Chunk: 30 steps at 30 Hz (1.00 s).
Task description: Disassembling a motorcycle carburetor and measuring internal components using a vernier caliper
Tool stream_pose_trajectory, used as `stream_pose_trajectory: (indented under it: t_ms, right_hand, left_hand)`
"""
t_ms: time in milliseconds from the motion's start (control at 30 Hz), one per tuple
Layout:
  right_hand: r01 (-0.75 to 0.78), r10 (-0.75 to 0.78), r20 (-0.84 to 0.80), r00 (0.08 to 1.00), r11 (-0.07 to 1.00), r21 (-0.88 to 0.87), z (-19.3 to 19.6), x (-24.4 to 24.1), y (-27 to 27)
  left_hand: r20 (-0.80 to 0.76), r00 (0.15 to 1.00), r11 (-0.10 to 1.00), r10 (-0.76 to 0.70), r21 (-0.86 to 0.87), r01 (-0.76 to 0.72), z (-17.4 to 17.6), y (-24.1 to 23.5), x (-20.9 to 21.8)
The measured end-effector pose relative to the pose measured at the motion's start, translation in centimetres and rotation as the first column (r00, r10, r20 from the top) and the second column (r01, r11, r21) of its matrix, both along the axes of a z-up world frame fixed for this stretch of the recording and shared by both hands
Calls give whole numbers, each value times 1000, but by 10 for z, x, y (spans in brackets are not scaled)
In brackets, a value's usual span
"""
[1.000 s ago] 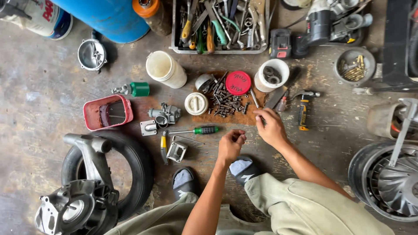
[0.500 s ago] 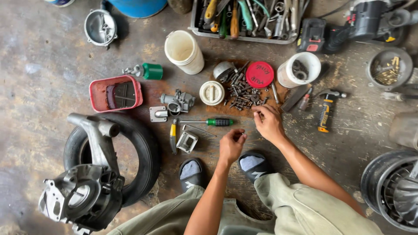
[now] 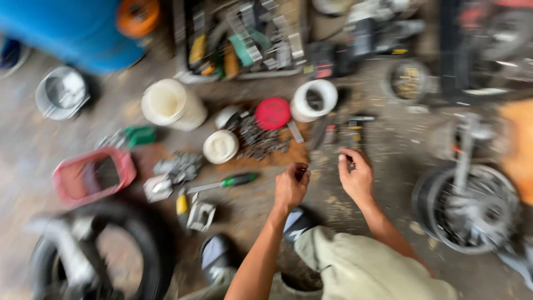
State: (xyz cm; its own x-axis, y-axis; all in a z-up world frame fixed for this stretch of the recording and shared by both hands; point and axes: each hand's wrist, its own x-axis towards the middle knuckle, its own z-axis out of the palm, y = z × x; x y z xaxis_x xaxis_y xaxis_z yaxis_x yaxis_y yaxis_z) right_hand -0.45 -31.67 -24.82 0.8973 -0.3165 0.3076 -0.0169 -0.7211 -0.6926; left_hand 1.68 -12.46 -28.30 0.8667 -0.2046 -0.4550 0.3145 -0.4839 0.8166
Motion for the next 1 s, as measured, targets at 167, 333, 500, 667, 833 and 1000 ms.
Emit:
stream_pose_trajectory:
  t_ms: [167, 333, 500, 667, 833, 1000]
  right_hand:
    - [413, -345, 248, 905, 852, -322, 23, -48, -159]
    - [585, -596, 183, 782, 598, -548, -47, -94, -287]
    - [497, -609, -25, 793, 669, -552, -71, -93, -294]
    - [505, -498, 139, 856, 747, -431, -11, -86, -243]
    - [421, -420, 37, 907, 905, -64, 22, -88, -158]
    - [261, -203, -231, 952, 930, 258, -14, -69, -73]
  left_hand:
    - [127, 950, 953, -283, -71, 294, 54, -116, 15]
    - [161, 885, 871, -437, -169, 461, 79, -205, 0]
    - [147, 843, 832, -518, -146, 536, 61, -222, -10]
    - [122, 921, 917, -369, -117, 382, 60, -177, 2]
    - [138, 985, 981, -104, -149, 124, 13, -116, 5]
    - [-24, 992, 945, -121, 304, 122, -12, -43, 6]
